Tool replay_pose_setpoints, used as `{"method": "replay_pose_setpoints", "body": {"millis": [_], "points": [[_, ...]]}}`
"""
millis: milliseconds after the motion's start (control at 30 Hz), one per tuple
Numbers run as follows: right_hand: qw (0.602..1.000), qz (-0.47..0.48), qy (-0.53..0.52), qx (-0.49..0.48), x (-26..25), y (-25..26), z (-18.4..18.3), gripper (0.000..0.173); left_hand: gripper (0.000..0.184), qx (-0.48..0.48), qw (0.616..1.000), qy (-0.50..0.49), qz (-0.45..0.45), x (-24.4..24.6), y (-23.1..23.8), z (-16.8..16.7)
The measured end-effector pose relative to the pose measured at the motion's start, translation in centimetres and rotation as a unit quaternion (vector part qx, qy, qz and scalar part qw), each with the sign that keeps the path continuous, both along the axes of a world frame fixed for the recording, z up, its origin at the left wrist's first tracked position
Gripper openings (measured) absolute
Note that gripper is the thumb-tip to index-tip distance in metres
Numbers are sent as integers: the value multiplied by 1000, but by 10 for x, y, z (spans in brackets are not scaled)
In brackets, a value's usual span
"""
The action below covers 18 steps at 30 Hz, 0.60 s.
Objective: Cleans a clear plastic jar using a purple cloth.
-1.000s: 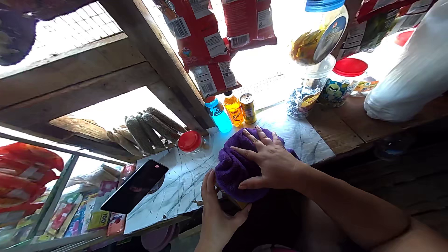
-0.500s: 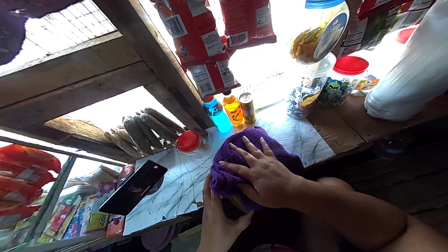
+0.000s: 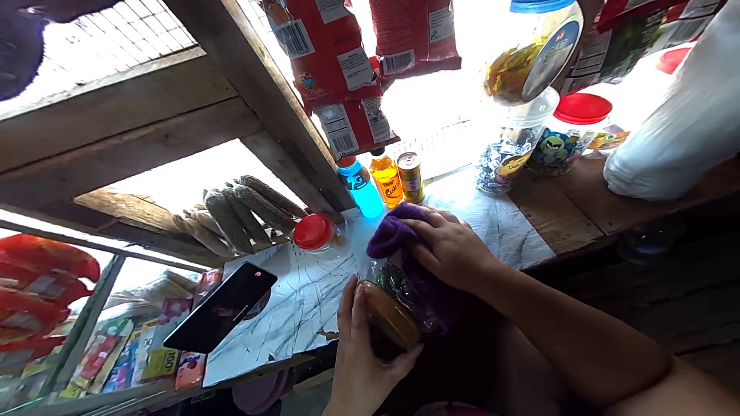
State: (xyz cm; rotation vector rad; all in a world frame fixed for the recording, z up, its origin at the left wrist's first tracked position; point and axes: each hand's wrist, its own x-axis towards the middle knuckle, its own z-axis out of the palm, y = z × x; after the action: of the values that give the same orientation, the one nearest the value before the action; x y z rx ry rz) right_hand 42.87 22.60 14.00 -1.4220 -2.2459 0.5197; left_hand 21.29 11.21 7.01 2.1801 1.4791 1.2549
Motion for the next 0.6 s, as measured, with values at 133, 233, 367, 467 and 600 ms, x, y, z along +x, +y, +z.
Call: {"method": "replay_pose_setpoints", "body": {"millis": [133, 233, 367, 467, 600], "points": [[994, -33, 5, -108, 6, 13, 5, 45, 137, -49, 997, -59, 20, -3, 1, -9], [988, -46, 12, -148, 9, 18, 4, 47, 138, -93, 991, -91, 24, -7, 2, -11], [987, -49, 23, -153, 12, 19, 1, 48, 140, -168, 981, -85, 36, -9, -1, -5], [986, -44, 29, -159, 13, 21, -1, 48, 145, -241, 968, -55, 52, -12, -2, 4], [981, -52, 51, -180, 15, 22, -1, 47, 141, -255, 960, -113, 24, -12, -3, 4]]}}
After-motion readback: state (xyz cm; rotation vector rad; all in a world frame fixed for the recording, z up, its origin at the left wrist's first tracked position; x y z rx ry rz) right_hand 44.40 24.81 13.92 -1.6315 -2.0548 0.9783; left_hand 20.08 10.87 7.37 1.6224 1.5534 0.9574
